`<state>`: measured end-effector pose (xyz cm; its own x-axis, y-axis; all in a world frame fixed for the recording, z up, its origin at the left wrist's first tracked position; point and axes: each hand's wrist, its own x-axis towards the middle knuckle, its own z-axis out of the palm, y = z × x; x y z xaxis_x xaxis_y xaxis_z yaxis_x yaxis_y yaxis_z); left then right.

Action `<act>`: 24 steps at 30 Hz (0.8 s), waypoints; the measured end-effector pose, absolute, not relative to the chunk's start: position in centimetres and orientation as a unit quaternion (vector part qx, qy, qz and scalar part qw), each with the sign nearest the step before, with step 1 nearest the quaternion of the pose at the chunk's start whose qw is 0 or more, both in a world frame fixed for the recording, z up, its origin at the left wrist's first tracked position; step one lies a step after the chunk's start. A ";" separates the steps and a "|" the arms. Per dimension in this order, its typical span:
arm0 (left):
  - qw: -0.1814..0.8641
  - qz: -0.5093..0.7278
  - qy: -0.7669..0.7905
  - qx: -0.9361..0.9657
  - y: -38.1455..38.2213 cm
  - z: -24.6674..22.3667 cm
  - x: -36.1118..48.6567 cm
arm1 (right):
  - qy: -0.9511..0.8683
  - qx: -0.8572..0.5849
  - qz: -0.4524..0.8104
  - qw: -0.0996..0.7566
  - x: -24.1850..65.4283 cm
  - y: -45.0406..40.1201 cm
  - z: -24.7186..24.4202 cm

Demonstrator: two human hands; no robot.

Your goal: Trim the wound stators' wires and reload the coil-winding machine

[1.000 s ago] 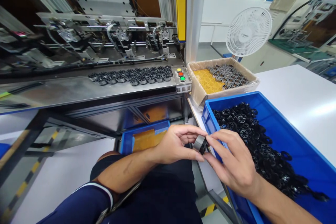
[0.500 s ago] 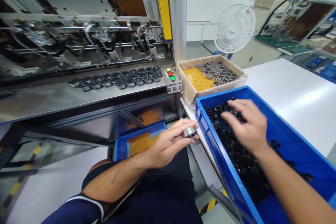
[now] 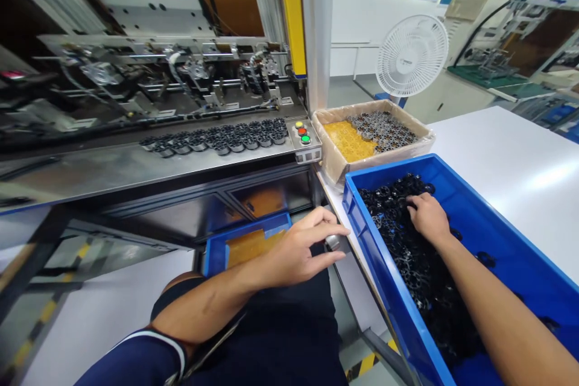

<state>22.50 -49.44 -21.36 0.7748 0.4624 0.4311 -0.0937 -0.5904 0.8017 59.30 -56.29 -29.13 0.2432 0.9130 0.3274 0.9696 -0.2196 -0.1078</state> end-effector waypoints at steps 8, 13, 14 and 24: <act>0.622 0.331 0.151 0.694 -47.7 -21.0 21.3 | -0.641 -0.708 -0.168 0.244 56.8 -55.4 -22.8; 0.804 0.322 0.079 0.493 -47.8 -21.8 22.2 | -0.672 -0.637 -0.144 0.350 46.5 -57.8 -18.7; 0.811 0.313 0.078 0.487 -47.9 -21.8 22.4 | -0.694 -0.605 -0.134 0.367 44.5 -58.3 -18.2; 0.763 0.300 0.092 0.565 -49.9 -21.4 23.2 | -0.787 -0.483 -0.071 0.377 39.3 -60.4 -17.6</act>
